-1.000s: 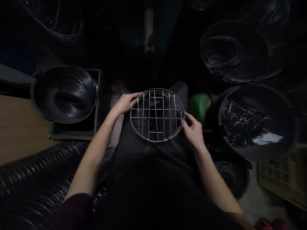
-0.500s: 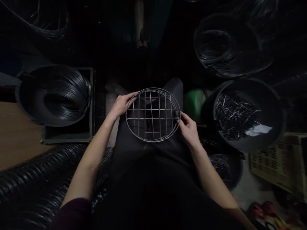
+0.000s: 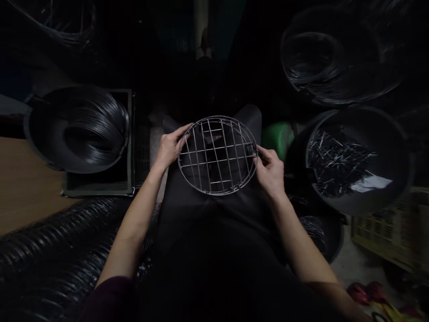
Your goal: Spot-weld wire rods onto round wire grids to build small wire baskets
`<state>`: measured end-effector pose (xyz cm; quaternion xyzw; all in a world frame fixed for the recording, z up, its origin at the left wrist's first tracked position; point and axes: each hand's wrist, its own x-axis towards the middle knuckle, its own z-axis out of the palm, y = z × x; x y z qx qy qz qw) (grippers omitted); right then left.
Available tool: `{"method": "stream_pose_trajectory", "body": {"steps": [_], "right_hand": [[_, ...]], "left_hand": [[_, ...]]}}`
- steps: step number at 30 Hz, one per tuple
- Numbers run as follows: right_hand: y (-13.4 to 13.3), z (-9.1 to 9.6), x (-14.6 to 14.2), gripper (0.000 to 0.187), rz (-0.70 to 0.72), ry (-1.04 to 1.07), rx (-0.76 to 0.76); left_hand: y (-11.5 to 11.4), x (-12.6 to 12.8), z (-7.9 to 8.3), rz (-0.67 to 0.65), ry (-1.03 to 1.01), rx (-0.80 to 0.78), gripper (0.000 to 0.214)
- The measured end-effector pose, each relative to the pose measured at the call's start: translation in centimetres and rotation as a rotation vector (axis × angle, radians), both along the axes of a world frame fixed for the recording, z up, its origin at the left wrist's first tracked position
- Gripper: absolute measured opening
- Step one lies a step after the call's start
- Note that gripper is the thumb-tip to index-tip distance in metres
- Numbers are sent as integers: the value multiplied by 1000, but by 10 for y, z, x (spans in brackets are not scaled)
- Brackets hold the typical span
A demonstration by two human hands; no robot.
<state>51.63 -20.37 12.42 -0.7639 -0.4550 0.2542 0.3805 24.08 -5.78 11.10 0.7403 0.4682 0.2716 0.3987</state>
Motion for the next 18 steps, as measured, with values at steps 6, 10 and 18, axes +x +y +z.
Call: {"method": "stream_pose_trajectory", "body": {"steps": [6, 10, 18], "right_hand": [[0, 5, 8, 46, 162, -79, -110], [-9, 5, 9, 50, 260, -157, -146], [-42, -6, -12, 49, 36, -141, -43]], "left_hand": [[8, -3, -2, -76, 128, -40, 39], [6, -6, -18, -52, 2, -56, 41], [0, -1, -28, -62, -59, -50, 36]]}}
